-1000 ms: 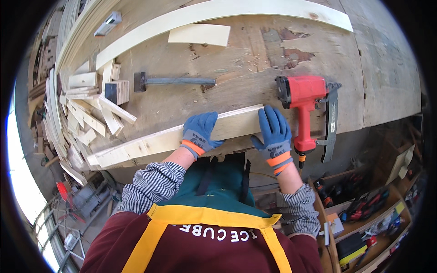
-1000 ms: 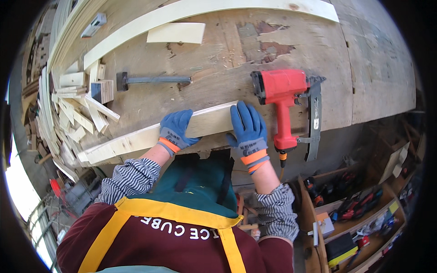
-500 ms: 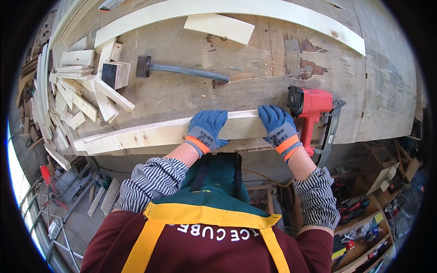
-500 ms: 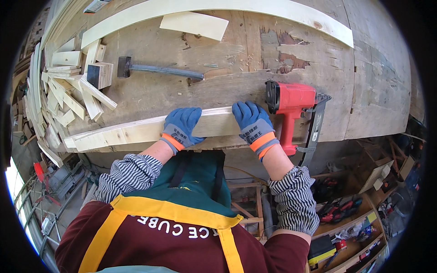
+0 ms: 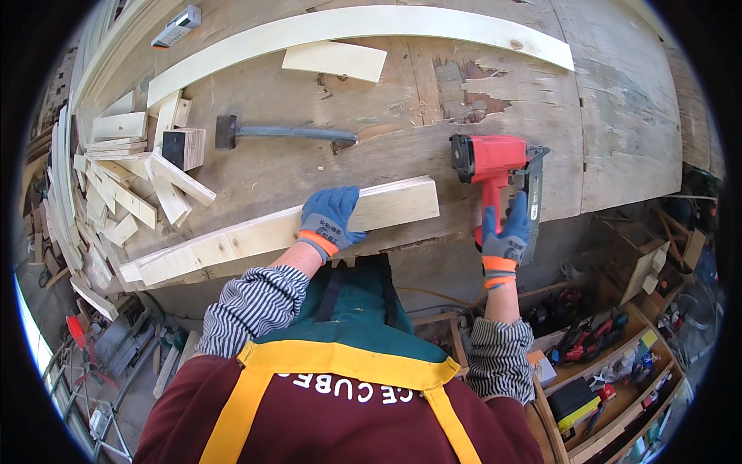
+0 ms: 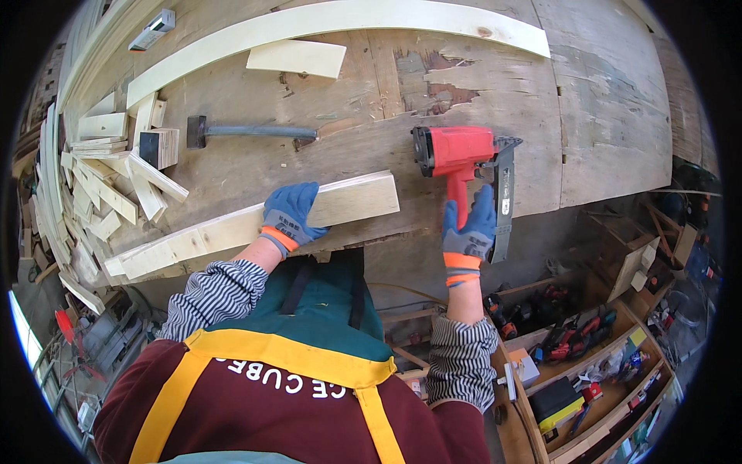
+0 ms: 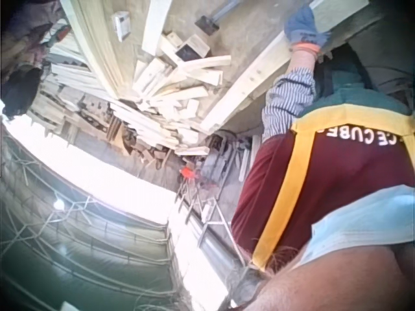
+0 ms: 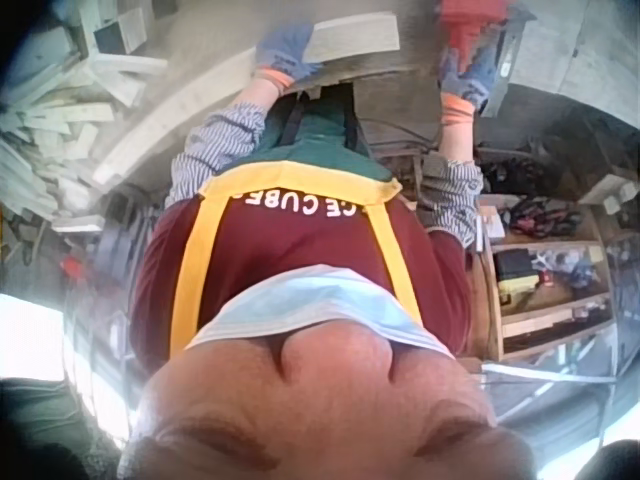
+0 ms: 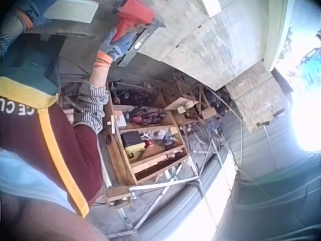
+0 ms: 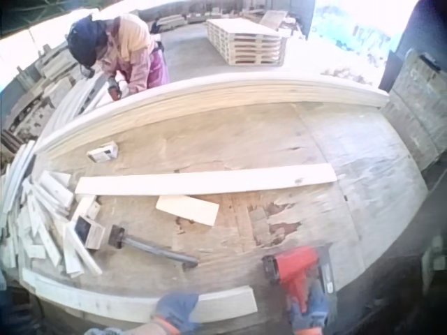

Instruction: The person aligns small wooden planks on a workbench and uses a red pneumatic nail gun to fasten them together. They repeatedly pick up planks, position them, and drive nails along the seams. The person also uses a square to check alignment and moves finished sections aside.

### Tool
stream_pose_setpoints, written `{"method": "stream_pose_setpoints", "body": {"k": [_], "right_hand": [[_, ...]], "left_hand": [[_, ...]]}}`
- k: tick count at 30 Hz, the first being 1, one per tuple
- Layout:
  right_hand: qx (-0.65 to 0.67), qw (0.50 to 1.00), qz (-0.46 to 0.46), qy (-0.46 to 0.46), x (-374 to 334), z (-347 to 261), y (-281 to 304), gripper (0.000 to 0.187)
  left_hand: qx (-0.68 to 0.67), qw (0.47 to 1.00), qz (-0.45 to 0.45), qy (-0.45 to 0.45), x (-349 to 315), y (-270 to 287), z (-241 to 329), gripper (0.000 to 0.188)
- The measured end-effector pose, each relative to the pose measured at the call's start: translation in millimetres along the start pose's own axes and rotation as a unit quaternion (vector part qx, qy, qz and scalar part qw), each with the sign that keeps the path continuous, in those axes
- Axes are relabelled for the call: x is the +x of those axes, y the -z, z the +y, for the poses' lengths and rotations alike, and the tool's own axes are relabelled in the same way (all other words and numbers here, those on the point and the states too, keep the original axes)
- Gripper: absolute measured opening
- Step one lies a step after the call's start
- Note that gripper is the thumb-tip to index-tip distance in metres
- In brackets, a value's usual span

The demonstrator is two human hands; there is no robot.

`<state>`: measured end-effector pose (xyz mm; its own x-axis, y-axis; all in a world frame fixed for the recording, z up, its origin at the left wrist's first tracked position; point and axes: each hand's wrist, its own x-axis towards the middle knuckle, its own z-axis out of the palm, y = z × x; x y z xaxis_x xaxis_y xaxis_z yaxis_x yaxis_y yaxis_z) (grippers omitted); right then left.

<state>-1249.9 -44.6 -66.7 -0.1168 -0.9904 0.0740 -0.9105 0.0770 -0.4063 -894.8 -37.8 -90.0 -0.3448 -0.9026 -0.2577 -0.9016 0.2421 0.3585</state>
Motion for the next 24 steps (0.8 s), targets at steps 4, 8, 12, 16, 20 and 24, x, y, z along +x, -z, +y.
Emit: {"method": "stream_pose_setpoints", "body": {"k": [4, 8, 12, 16, 20, 24], "right_hand": [[-0.064, 0.986, -0.08, -0.134, 2.7, -4.0, -26.0, 0.084], [0.017, 0.979, -0.005, -0.205, 9.4, 12.7, -53.1, 0.091], [0.065, 0.958, -0.073, -0.269, 26.1, 4.4, -36.4, 0.097], [0.025, 0.945, -0.118, -0.304, 34.6, 2.9, -31.8, 0.1], [0.028, 0.924, -0.176, -0.339, 33.0, -2.0, -13.9, 0.099], [0.076, 0.908, -0.2, -0.361, 37.0, -8.0, 3.5, 0.097]], "left_hand": [[0.011, 1.0, -0.022, 0.008, -1.7, -0.3, -0.4, 0.081], [0.031, 0.997, -0.061, 0.034, 7.6, 7.7, 6.9, 0.081], [0.058, 0.997, -0.044, 0.033, 7.6, 7.3, 10.6, 0.074], [0.058, 0.998, -0.021, 0.014, 9.1, 4.6, 12.6, 0.072], [0.081, 0.997, -0.009, -0.006, 8.0, 7.4, 17.8, 0.073], [0.105, 0.993, -0.039, 0.021, 6.5, 16.1, 30.7, 0.074]]}}
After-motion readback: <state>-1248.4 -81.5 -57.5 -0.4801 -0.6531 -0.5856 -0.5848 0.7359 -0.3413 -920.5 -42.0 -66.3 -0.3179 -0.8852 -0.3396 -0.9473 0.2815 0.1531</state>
